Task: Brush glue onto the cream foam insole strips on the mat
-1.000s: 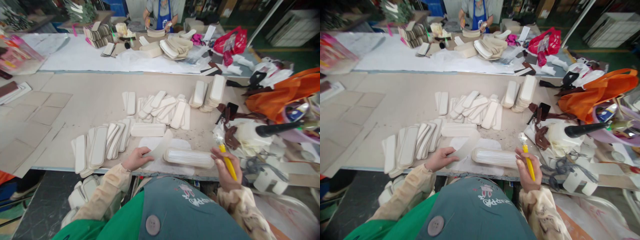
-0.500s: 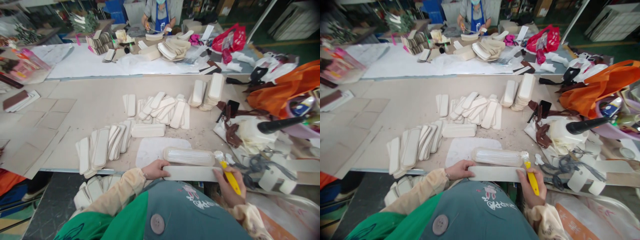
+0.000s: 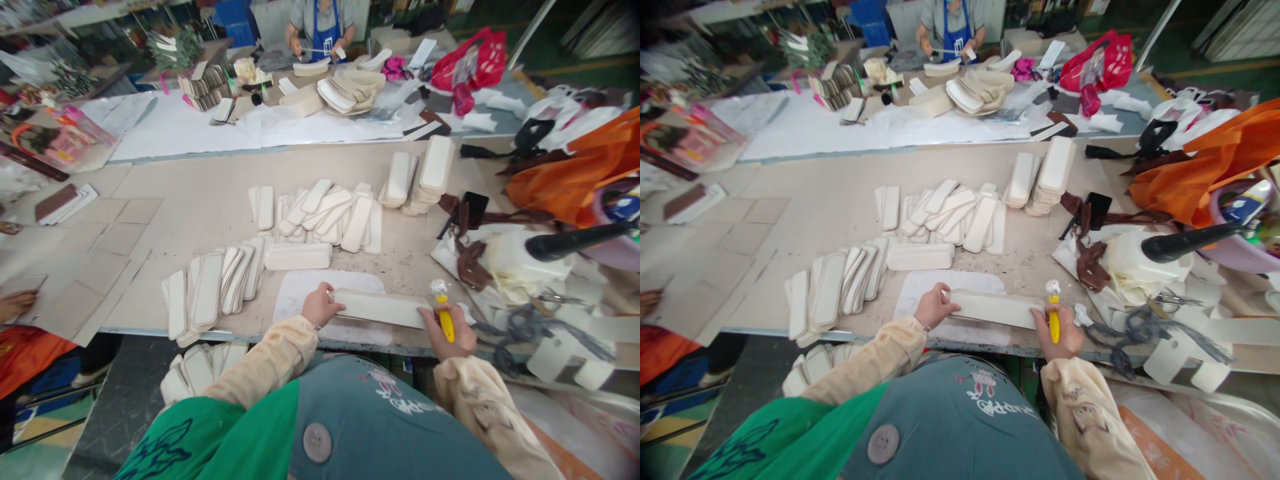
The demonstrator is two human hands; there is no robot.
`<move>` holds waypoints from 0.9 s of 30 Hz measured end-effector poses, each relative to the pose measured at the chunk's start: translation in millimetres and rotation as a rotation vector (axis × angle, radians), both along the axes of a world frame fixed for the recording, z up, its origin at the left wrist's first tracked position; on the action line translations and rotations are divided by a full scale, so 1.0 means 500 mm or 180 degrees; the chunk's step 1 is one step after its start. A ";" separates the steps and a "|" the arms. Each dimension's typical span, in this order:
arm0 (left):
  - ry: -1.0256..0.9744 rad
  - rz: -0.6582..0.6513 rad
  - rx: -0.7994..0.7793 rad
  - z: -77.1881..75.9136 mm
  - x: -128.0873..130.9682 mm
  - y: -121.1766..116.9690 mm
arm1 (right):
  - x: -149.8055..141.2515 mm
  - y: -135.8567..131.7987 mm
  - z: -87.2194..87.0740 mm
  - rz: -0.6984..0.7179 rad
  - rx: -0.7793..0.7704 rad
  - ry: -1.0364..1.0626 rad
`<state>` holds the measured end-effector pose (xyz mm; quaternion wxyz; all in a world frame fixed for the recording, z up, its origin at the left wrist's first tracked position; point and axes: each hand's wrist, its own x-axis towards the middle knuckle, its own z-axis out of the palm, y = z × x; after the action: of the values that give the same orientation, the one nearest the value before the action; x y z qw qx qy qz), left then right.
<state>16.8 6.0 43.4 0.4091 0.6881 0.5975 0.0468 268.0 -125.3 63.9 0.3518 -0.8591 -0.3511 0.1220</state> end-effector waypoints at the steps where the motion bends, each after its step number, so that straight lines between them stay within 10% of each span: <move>1: 0.0035 -0.0015 0.0012 -0.002 0.001 -0.001 | 0.002 0.003 -0.002 0.0016 -0.0008 -0.0017; 27: 0.0440 -0.0334 0.0108 -0.025 0.006 0.004 | 0.043 0.013 -0.070 0.0354 -0.0234 -0.0335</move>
<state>19.6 8.2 30.8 0.3571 0.7269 0.5865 -0.0123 289.3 -118.8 28.8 0.2938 -0.8559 -0.4115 0.1089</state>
